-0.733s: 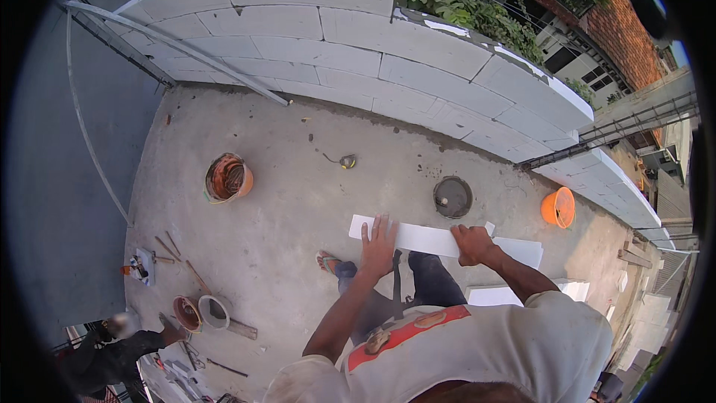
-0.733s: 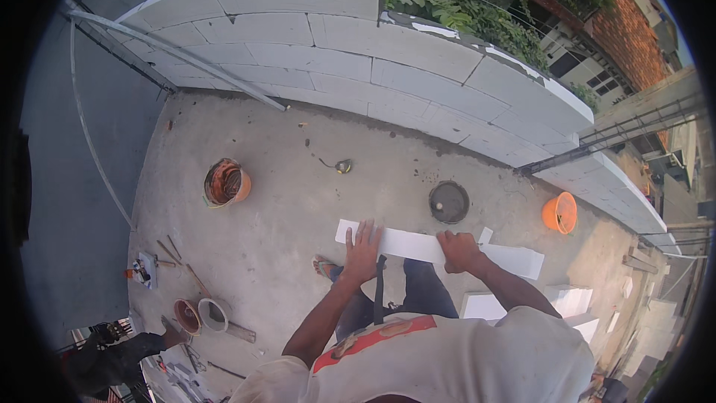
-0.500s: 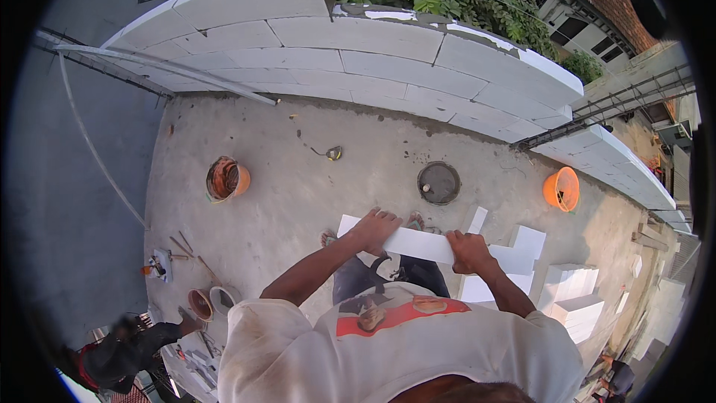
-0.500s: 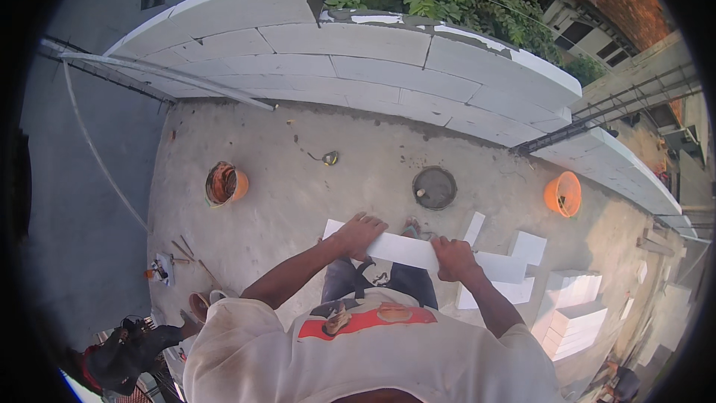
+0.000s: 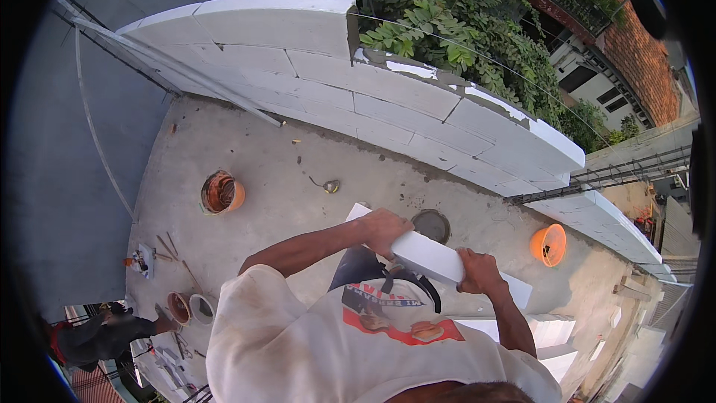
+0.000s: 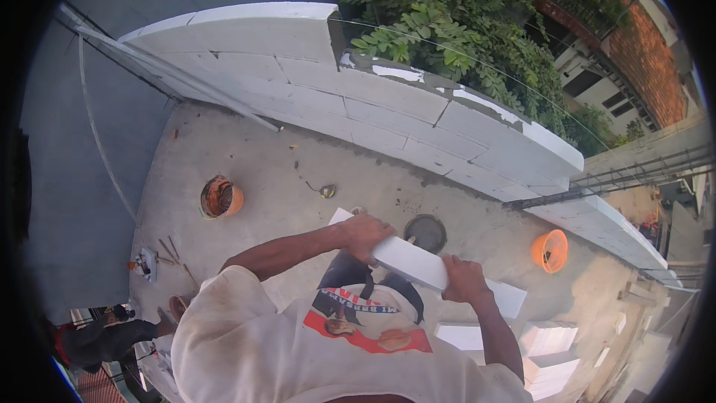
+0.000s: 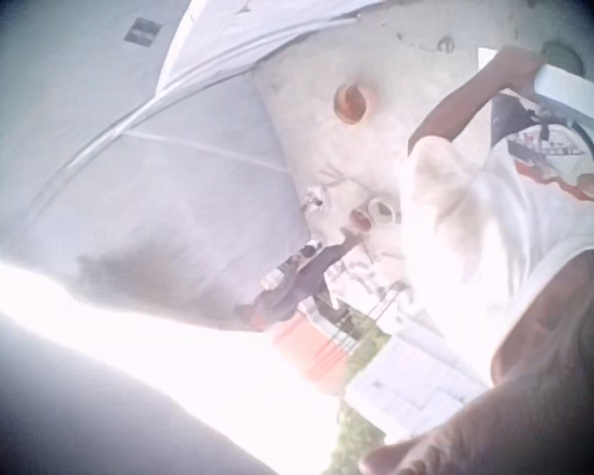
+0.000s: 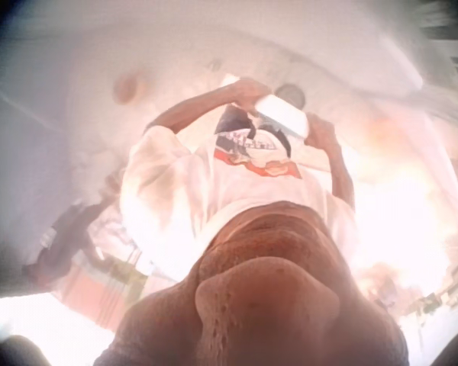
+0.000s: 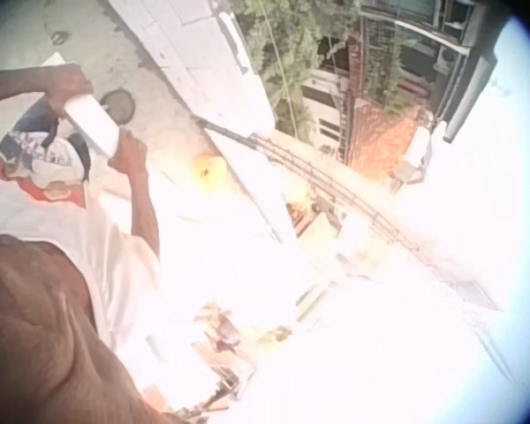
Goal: The person applies cement mortar to a curved wall using a trowel, then places white rectangular tiles onto the mortar. They use a hammer to tap the tiles into position and a tape measure to check alignment. The process is repeated for multiple tiles along the wall.
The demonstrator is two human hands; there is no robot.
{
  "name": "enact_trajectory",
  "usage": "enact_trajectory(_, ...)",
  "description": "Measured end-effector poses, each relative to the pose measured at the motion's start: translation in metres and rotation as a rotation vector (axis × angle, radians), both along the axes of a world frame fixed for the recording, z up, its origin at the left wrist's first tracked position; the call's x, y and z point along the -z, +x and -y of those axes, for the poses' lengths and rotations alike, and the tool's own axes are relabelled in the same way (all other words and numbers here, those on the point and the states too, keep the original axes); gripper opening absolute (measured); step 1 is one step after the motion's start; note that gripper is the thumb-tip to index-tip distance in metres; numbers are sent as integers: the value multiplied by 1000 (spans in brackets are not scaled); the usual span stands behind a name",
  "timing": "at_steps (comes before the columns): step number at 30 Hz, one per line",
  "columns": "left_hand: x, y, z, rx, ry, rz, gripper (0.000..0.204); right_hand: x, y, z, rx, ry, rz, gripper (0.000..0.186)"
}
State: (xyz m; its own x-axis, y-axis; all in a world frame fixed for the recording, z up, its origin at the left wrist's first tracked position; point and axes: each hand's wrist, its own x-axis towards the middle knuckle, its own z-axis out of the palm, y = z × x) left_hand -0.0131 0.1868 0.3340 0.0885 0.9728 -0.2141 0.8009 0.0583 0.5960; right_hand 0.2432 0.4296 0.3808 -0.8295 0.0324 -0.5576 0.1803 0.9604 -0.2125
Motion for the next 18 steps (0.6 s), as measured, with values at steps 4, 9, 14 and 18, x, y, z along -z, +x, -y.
enact_trajectory(4, -115, -82, -26, 23, 15, -78, 82, -126, -87, -24, 22, 42, 69, 98)
enact_trajectory(9, -300, -173, -84, 26, 217, -293, 81, -317, -171, -53, 100, 258, -163, 100)
enact_trajectory(14, -430, -224, -139, -81, 309, -202, 80, -444, -213, -128, 198, 414, -447, 132)
enact_trajectory(18, -469, -282, -207, -67, 257, -251, 72, -475, -280, -209, 236, 617, -343, 149)
